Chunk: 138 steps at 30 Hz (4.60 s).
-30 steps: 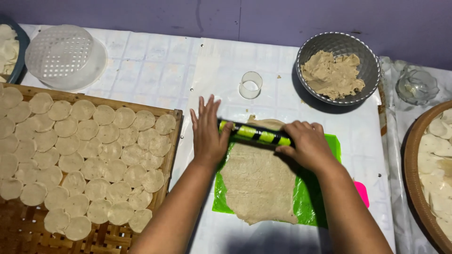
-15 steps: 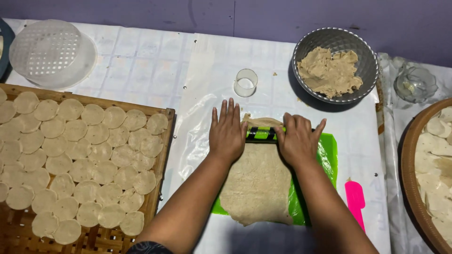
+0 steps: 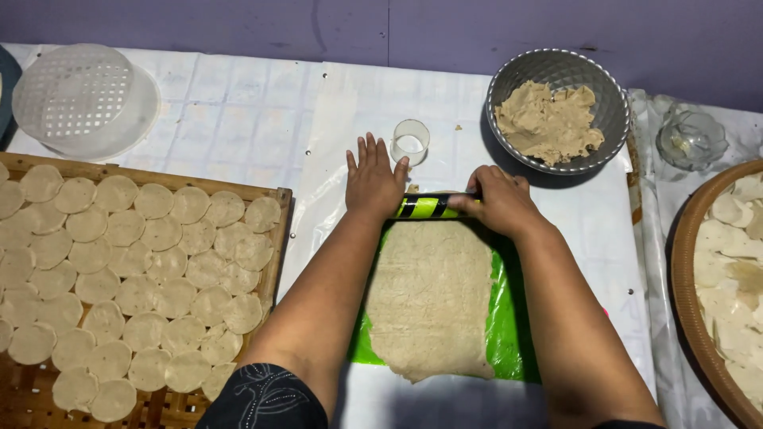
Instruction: Flattening dough onto a plastic sheet using a rolling pin and a spatula to prepare for cutting.
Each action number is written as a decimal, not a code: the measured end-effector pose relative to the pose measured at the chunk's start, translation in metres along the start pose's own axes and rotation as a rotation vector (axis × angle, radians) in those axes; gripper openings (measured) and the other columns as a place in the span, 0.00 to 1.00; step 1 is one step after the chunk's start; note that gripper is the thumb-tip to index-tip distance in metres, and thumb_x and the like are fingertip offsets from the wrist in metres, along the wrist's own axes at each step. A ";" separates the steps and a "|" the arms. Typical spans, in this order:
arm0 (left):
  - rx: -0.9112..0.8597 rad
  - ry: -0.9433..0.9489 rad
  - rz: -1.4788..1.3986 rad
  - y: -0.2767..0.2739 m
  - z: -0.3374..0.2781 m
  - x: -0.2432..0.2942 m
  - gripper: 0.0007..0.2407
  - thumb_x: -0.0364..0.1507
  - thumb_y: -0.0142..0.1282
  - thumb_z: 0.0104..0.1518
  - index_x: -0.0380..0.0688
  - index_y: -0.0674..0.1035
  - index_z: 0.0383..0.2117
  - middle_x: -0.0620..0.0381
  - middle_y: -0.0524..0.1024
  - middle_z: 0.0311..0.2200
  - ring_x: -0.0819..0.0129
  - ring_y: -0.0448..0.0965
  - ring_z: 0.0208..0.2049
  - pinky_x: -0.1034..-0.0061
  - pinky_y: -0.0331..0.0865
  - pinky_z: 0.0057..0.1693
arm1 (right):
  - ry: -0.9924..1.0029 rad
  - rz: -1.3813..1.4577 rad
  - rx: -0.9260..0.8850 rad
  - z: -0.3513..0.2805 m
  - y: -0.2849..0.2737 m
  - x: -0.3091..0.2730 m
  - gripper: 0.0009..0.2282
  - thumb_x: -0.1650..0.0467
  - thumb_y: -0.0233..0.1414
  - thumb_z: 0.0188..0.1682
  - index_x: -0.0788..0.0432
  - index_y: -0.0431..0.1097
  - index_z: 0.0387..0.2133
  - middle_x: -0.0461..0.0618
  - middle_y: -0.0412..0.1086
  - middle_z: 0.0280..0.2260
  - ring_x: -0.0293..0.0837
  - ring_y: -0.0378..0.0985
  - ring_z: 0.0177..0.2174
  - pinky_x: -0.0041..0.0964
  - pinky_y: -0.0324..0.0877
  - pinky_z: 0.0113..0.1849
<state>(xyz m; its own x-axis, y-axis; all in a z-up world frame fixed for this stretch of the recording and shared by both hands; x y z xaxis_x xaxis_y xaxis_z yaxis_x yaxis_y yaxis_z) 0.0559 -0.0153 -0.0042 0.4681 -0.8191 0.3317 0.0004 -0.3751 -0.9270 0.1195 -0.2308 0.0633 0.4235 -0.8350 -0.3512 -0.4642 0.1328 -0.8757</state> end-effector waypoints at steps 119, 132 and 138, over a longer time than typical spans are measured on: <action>0.147 0.384 -0.218 0.000 -0.376 -0.092 0.23 0.31 0.68 0.47 0.44 0.74 0.50 0.51 0.72 0.48 0.54 0.69 0.56 0.54 0.52 0.67 | -0.244 0.054 -0.239 -0.075 -0.002 -0.025 0.17 0.57 0.52 0.48 0.56 0.78 0.38 0.52 0.79 0.29 0.46 0.79 0.31 0.43 0.71 0.37; 0.129 0.329 -0.230 0.005 -0.392 -0.097 0.23 0.31 0.67 0.48 0.44 0.74 0.51 0.50 0.72 0.48 0.52 0.68 0.56 0.53 0.50 0.67 | -0.329 -0.249 0.289 -0.116 0.107 -0.080 0.18 0.71 0.45 0.53 0.50 0.66 0.58 0.61 0.70 0.39 0.61 0.75 0.40 0.54 0.73 0.39; 0.084 0.294 -0.243 0.005 -0.391 -0.096 0.21 0.30 0.66 0.49 0.46 0.74 0.51 0.50 0.72 0.49 0.51 0.67 0.57 0.54 0.50 0.67 | -0.074 -0.033 0.345 -0.143 0.117 -0.051 0.25 0.75 0.47 0.51 0.39 0.65 0.62 0.61 0.64 0.40 0.60 0.73 0.39 0.53 0.71 0.40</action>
<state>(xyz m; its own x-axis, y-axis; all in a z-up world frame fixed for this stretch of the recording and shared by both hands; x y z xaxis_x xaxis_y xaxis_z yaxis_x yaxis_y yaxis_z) -0.3343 -0.1081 0.0278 0.1720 -0.8046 0.5683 0.1585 -0.5468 -0.8222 -0.0678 -0.2492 0.0261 0.4955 -0.8025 -0.3325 -0.1645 0.2891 -0.9430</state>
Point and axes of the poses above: each hand's wrist, its own z-axis towards the middle knuckle, its own y-axis out of the palm, x = y × z, the point moved 1 cm from there along z, towards the middle knuckle
